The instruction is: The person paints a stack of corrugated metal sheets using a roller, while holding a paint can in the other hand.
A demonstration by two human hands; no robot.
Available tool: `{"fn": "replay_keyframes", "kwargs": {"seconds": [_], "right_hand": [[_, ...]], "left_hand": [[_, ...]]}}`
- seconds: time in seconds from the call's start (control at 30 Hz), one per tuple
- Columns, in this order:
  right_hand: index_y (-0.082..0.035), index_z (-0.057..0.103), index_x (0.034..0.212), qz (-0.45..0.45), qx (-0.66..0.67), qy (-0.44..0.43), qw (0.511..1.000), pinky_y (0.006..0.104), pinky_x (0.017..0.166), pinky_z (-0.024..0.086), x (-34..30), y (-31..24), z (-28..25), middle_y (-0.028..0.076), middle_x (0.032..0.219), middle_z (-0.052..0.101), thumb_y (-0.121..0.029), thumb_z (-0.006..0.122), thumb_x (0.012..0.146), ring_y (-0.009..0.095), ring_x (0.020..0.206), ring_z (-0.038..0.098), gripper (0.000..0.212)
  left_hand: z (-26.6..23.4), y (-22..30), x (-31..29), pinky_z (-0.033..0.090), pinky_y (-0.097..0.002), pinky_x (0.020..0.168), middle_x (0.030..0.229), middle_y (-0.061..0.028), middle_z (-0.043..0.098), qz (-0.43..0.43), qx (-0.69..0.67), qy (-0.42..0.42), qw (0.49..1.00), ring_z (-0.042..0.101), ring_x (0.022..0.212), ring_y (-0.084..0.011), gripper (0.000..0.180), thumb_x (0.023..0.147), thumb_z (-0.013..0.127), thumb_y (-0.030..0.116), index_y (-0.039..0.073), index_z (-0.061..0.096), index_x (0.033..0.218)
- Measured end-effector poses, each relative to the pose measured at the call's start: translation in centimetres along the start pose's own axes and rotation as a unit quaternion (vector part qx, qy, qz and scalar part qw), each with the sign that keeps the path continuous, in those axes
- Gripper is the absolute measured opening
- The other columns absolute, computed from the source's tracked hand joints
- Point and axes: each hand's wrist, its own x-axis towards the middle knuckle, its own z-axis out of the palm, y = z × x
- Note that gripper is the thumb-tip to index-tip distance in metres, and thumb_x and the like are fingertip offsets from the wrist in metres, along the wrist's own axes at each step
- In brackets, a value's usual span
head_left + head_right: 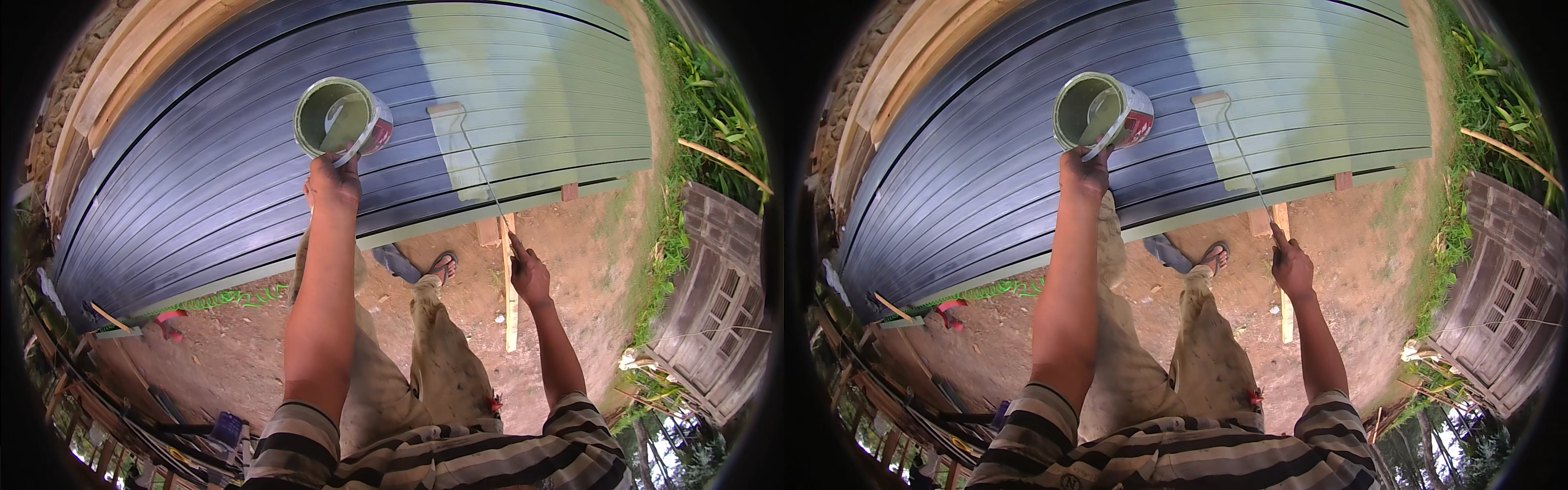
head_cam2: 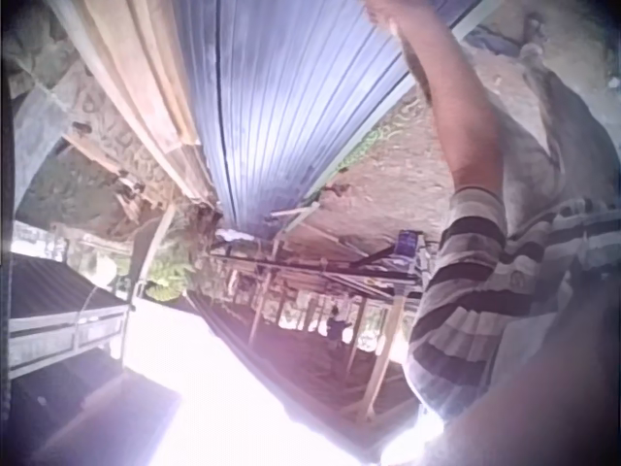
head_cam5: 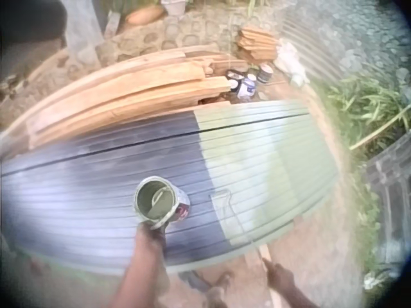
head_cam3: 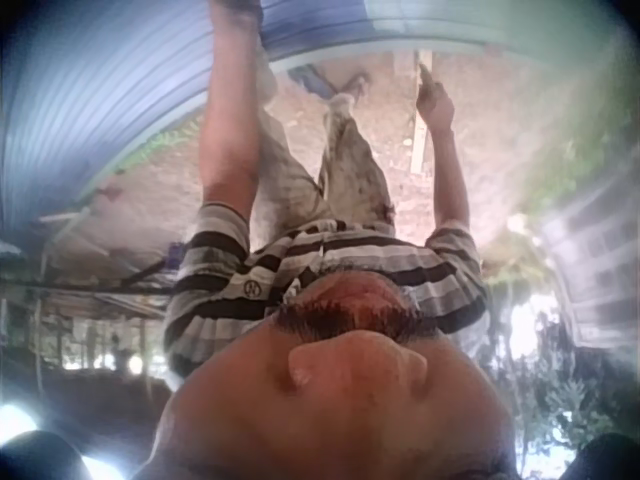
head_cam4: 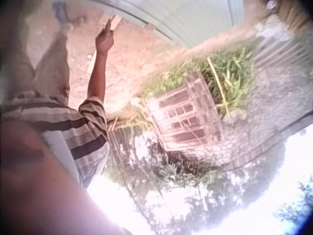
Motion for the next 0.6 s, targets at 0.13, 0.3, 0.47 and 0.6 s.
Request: {"fn": "replay_keyframes", "kwargs": {"seconds": [0.13,0.3,0.47,0.6], "right_hand": [[-0.030,0.046,0.150,-0.047,0.020,0.048,0.998,0.0538,0.073,0.054,6.7,-3.0,-0.7,0.022,0.096,0.066,-0.014,0.058,0.094,0.044,0.084,0.067,0.060],[-0.031,0.046,0.148,-0.073,0.011,0.084,0.994,0.0534,0.078,0.055,15.8,-6.3,-2.4,0.020,0.094,0.070,-0.012,0.060,0.091,0.041,0.091,0.068,0.062],[-0.031,0.047,0.146,-0.083,0.021,0.091,0.992,0.0530,0.081,0.056,22.7,-10.6,-4.5,0.018,0.099,0.073,-0.014,0.059,0.092,0.041,0.093,0.069,0.058],[-0.031,0.050,0.145,-0.061,0.015,0.086,0.994,0.0528,0.083,0.056,27.6,-13.7,-6.1,0.017,0.103,0.073,-0.017,0.058,0.093,0.042,0.094,0.069,0.055]], "left_hand": [[0.1,0.0,0.2,0.058,-0.0477,0.101,0.128,-0.0166,0.051,-0.001,0.012,0.019,1.000,0.061,0.113,-0.0342,0.035,0.086,0.050,-0.008,-0.007,0.048,0.121],[-0.1,-0.1,0.3,0.059,-0.0444,0.098,0.129,-0.0118,0.051,0.012,0.028,0.012,0.999,0.061,0.112,-0.0297,0.047,0.081,0.052,-0.010,0.003,0.048,0.126],[1.5,-0.7,-1.6,0.059,-0.0417,0.095,0.132,-0.0092,0.050,0.041,0.052,0.021,0.998,0.059,0.115,-0.0253,0.048,0.086,0.053,-0.007,0.009,0.047,0.131],[2.4,-0.7,-2.0,0.056,-0.0480,0.101,0.131,-0.0147,0.048,0.066,0.043,0.037,0.996,0.062,0.111,-0.0329,0.045,0.083,0.053,-0.009,-0.001,0.045,0.126]]}}
